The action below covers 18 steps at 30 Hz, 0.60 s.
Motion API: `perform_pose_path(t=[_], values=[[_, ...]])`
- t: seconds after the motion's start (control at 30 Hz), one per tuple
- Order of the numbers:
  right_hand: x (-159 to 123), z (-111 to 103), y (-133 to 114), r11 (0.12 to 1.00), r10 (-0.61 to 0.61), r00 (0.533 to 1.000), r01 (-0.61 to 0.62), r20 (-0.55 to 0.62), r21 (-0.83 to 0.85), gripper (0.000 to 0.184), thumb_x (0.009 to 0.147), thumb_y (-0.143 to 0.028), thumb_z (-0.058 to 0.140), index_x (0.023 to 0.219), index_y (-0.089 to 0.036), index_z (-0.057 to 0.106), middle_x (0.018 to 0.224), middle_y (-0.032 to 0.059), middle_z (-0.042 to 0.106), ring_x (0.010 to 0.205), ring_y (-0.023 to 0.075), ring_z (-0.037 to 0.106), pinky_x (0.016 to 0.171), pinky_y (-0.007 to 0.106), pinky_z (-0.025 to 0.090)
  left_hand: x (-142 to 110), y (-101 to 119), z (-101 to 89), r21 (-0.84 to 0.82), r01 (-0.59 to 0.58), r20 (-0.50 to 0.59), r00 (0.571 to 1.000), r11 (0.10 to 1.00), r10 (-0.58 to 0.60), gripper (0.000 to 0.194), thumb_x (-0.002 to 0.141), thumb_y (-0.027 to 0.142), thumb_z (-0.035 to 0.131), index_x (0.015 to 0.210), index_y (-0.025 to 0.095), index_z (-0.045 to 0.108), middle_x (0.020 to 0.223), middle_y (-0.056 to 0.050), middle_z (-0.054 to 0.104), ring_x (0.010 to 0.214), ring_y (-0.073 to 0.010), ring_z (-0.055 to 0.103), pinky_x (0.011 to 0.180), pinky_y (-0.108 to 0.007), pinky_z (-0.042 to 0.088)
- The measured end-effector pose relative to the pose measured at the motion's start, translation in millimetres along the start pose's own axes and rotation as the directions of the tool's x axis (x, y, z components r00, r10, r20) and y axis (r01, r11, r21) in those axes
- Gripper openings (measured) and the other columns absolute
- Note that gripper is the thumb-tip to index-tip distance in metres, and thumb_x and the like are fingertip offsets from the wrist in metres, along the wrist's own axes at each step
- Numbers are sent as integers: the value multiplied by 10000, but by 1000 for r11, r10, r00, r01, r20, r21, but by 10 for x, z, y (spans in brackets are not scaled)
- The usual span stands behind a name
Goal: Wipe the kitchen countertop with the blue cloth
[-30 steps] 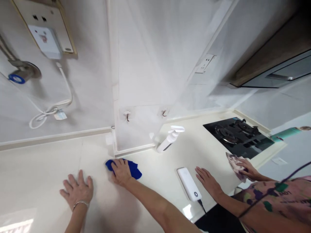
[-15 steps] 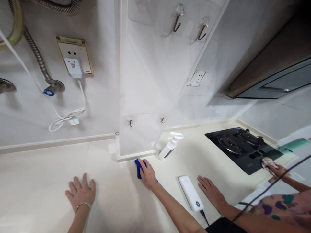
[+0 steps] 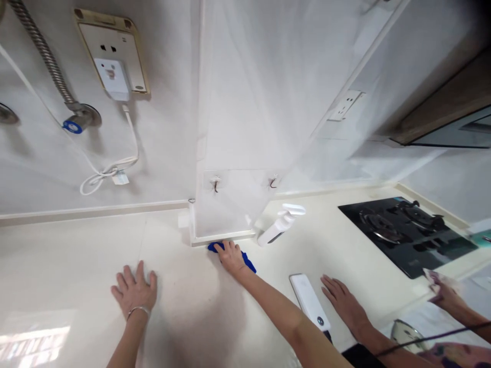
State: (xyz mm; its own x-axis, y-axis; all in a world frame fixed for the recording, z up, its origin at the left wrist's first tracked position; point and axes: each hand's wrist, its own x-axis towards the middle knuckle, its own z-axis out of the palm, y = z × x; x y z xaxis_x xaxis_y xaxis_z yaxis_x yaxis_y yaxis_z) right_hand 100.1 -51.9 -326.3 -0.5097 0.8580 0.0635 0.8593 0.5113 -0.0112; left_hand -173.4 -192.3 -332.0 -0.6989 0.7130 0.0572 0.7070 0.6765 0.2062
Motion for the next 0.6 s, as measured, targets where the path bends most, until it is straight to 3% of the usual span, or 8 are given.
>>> perform_pose_path(t=[0.17,0.37,0.47,0.6], values=[[-130,-110,364,983,183,982,-184,52,18,442,932,-169,399,1310,-376,497,1202,100,541,1026,243,509,823,374,450,-15,9,-30,-9,-12,-6,1000,1000,12,641,928,517,231,1479,229,386,1593,-159,218,1479,-357,123,1175,-553,101],[-306,-216,390,895,440,896,-443,66,47,388,898,-195,420,1256,-103,538,1083,211,560,992,296,558,734,385,496,10,12,-15,-32,-9,-12,1000,999,9,666,910,543,230,1478,232,389,1594,-154,222,1477,-357,130,1173,-555,104],[-532,-276,397,901,414,906,-422,87,103,400,863,-238,497,1239,-122,569,1081,188,594,967,267,589,759,361,506,25,1,19,-34,-25,-40,999,999,23,674,902,548,233,1472,231,399,1588,-155,235,1474,-355,136,1164,-564,119],[-852,-348,568,914,312,943,-332,120,232,325,856,-304,527,1155,-279,652,1040,36,670,899,167,632,798,255,504,25,-9,30,-56,-33,-43,999,998,31,684,898,549,225,1478,226,389,1593,-154,221,1477,-354,117,1164,-566,109]])
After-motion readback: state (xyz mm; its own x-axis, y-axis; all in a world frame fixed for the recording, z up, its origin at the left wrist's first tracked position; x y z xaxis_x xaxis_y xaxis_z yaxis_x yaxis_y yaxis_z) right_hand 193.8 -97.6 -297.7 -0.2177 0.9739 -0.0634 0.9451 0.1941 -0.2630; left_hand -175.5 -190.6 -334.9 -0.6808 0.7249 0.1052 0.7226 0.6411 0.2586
